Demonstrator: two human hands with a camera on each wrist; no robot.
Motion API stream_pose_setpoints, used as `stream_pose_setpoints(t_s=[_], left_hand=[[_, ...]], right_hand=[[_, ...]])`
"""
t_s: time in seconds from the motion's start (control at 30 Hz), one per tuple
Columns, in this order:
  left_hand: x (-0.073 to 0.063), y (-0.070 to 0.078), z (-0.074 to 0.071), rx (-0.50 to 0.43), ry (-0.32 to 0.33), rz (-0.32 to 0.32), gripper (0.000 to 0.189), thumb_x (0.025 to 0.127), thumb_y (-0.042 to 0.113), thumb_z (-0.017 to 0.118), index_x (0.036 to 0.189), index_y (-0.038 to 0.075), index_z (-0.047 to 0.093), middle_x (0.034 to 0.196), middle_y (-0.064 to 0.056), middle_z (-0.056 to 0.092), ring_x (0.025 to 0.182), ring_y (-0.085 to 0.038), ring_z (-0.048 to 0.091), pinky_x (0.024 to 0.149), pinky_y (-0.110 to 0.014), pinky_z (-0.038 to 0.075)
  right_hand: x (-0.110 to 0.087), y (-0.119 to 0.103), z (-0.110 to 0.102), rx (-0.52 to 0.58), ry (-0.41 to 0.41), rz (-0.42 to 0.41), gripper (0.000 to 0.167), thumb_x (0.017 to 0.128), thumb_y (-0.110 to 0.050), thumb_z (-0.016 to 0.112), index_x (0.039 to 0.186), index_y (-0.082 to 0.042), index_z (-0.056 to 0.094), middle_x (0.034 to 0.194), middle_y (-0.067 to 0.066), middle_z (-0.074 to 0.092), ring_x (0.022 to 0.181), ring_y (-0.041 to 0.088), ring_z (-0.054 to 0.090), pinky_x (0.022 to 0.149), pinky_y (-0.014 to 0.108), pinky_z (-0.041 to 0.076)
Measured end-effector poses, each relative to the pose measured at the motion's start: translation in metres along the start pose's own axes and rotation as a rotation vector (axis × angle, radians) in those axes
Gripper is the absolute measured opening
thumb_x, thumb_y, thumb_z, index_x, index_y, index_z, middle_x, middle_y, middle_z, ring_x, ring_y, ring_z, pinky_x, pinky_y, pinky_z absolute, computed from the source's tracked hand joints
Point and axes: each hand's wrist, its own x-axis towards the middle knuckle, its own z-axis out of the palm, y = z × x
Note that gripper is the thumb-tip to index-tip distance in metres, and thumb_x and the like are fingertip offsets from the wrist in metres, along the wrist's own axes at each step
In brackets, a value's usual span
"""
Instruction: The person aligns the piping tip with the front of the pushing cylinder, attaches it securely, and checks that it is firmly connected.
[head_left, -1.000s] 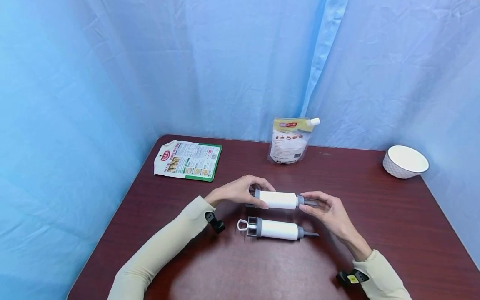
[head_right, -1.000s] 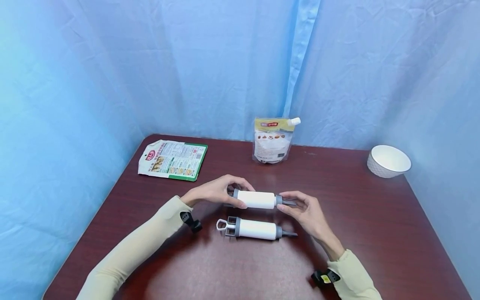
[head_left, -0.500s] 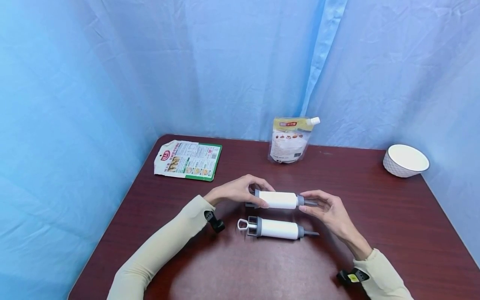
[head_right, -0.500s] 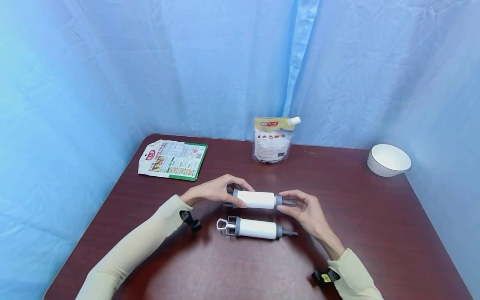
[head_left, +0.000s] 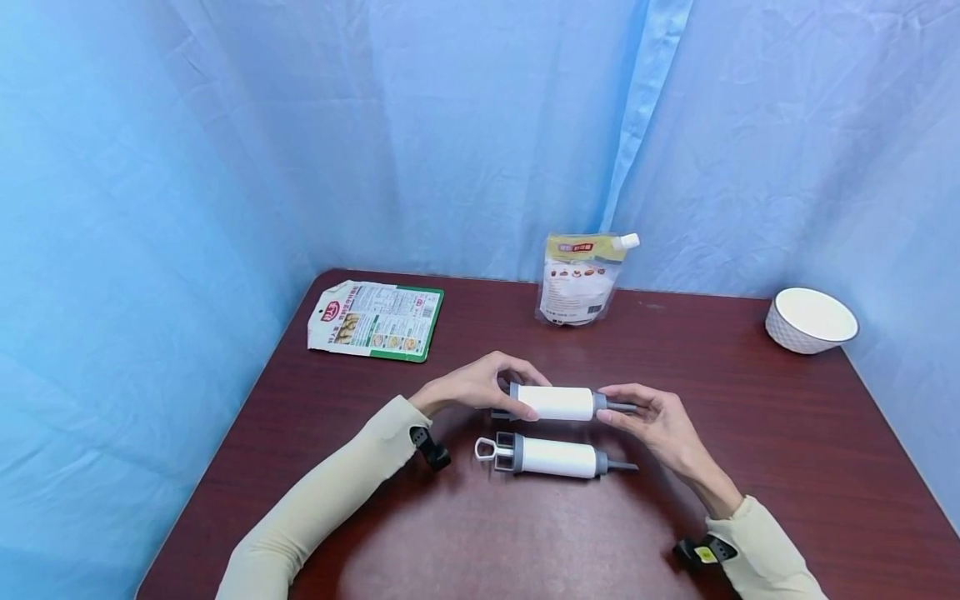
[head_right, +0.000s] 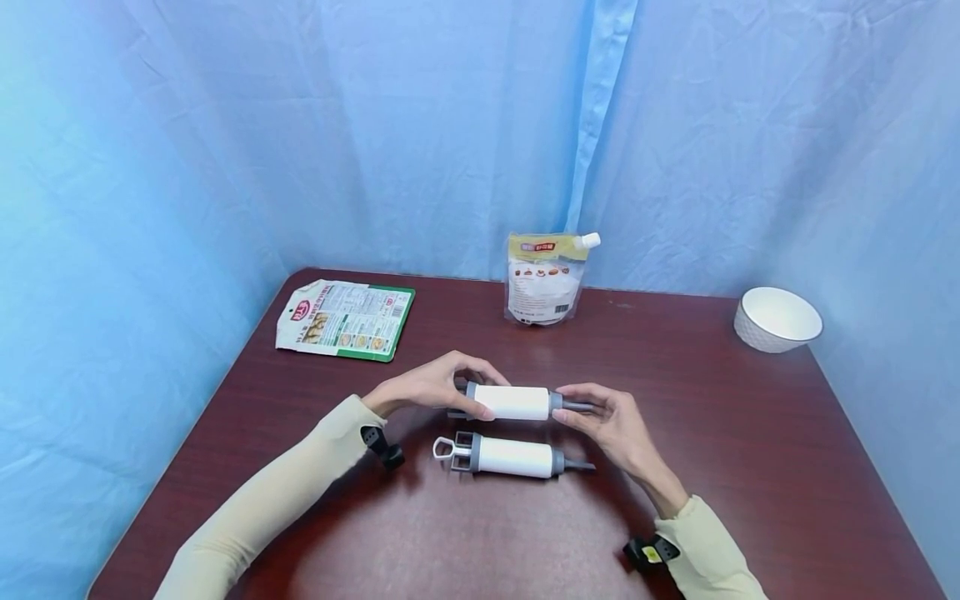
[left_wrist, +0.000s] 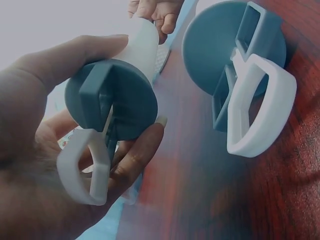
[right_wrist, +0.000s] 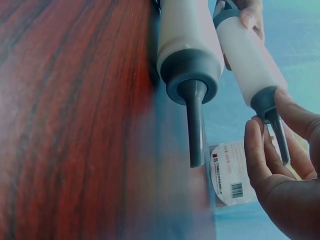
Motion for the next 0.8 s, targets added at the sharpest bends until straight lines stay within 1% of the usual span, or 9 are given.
stream_pose_setpoints(t_s=[0.1, 0.17, 0.33, 0.4, 0.53, 0.6, 0.7, 0.73, 0.8], left_hand=[[-0.0009, 0.0000, 0.0004, 0.002, 0.012, 0.006, 0.042, 0.087, 0.029, 0.087, 0.126, 0.026, 0.074, 0.121, 0.007, 0.076, 0.105, -0.015, 0.063, 0.096, -0.033, 0.051], [-0.0015, 0.0004, 0.0006, 0.006, 0.019, 0.012, 0.042, 0.087, 0.029, 0.087, 0.127, 0.026, 0.074, 0.121, 0.007, 0.075, 0.106, -0.014, 0.063, 0.096, -0.032, 0.050], [-0.0025, 0.0035, 0.0016, 0.021, 0.039, 0.033, 0.043, 0.087, 0.028, 0.087, 0.127, 0.026, 0.073, 0.122, 0.007, 0.074, 0.107, -0.014, 0.061, 0.095, -0.032, 0.050], [-0.0028, 0.0050, 0.0022, 0.027, 0.052, 0.040, 0.043, 0.087, 0.028, 0.087, 0.127, 0.027, 0.073, 0.121, 0.007, 0.074, 0.107, -0.014, 0.061, 0.096, -0.034, 0.050], [-0.0037, 0.0065, 0.0033, 0.040, 0.066, 0.045, 0.042, 0.086, 0.028, 0.087, 0.127, 0.027, 0.073, 0.121, 0.008, 0.073, 0.106, -0.012, 0.060, 0.096, -0.035, 0.051], [-0.0038, 0.0061, 0.0041, 0.047, 0.065, 0.046, 0.043, 0.087, 0.028, 0.087, 0.127, 0.027, 0.073, 0.122, 0.008, 0.073, 0.106, -0.010, 0.060, 0.095, -0.033, 0.051], [-0.0042, 0.0051, 0.0051, 0.068, 0.062, 0.043, 0.043, 0.087, 0.029, 0.087, 0.128, 0.027, 0.073, 0.122, 0.009, 0.073, 0.106, -0.008, 0.060, 0.095, -0.028, 0.050], [-0.0043, 0.0048, 0.0053, 0.072, 0.063, 0.043, 0.043, 0.087, 0.029, 0.087, 0.128, 0.027, 0.073, 0.122, 0.010, 0.073, 0.106, -0.008, 0.060, 0.095, -0.027, 0.050], [-0.0048, 0.0048, 0.0058, 0.078, 0.073, 0.043, 0.044, 0.086, 0.029, 0.087, 0.128, 0.027, 0.073, 0.121, 0.010, 0.073, 0.105, -0.008, 0.060, 0.094, -0.026, 0.050]], right_hand=[[0.0006, -0.0007, 0.0004, -0.020, 0.001, 0.019, 0.034, 0.094, -0.021, 0.079, 0.125, -0.010, 0.072, 0.117, -0.005, 0.076, 0.099, 0.007, 0.074, 0.083, 0.022, 0.059], [0.0010, -0.0015, 0.0010, -0.030, 0.001, 0.031, 0.032, 0.096, -0.023, 0.078, 0.124, -0.010, 0.072, 0.118, 0.000, 0.076, 0.098, 0.009, 0.074, 0.083, 0.023, 0.060], [0.0026, -0.0046, 0.0041, -0.045, 0.001, 0.039, 0.030, 0.103, -0.025, 0.068, 0.123, -0.004, 0.071, 0.117, 0.016, 0.075, 0.090, 0.024, 0.079, 0.082, 0.032, 0.063], [0.0034, -0.0062, 0.0054, -0.041, 0.004, 0.033, 0.031, 0.104, -0.026, 0.065, 0.123, -0.001, 0.071, 0.116, 0.018, 0.073, 0.087, 0.028, 0.079, 0.082, 0.036, 0.064], [0.0048, -0.0091, 0.0062, -0.011, 0.009, 0.002, 0.030, 0.105, -0.023, 0.065, 0.126, -0.002, 0.069, 0.121, 0.014, 0.071, 0.088, 0.022, 0.078, 0.081, 0.039, 0.064], [0.0055, -0.0095, 0.0057, -0.005, 0.005, -0.022, 0.029, 0.104, -0.020, 0.065, 0.127, -0.003, 0.068, 0.123, 0.010, 0.070, 0.089, 0.017, 0.077, 0.079, 0.040, 0.064], [0.0068, -0.0094, 0.0051, -0.013, -0.005, -0.042, 0.025, 0.104, -0.019, 0.065, 0.124, -0.004, 0.068, 0.120, 0.006, 0.071, 0.089, 0.013, 0.075, 0.077, 0.040, 0.064], [0.0072, -0.0093, 0.0051, -0.017, -0.007, -0.039, 0.024, 0.104, -0.020, 0.065, 0.123, -0.004, 0.069, 0.118, 0.005, 0.071, 0.089, 0.012, 0.075, 0.076, 0.040, 0.064], [0.0081, -0.0091, 0.0056, -0.014, -0.010, -0.028, 0.023, 0.105, -0.021, 0.065, 0.120, -0.004, 0.069, 0.114, 0.005, 0.071, 0.087, 0.016, 0.075, 0.075, 0.040, 0.064]])
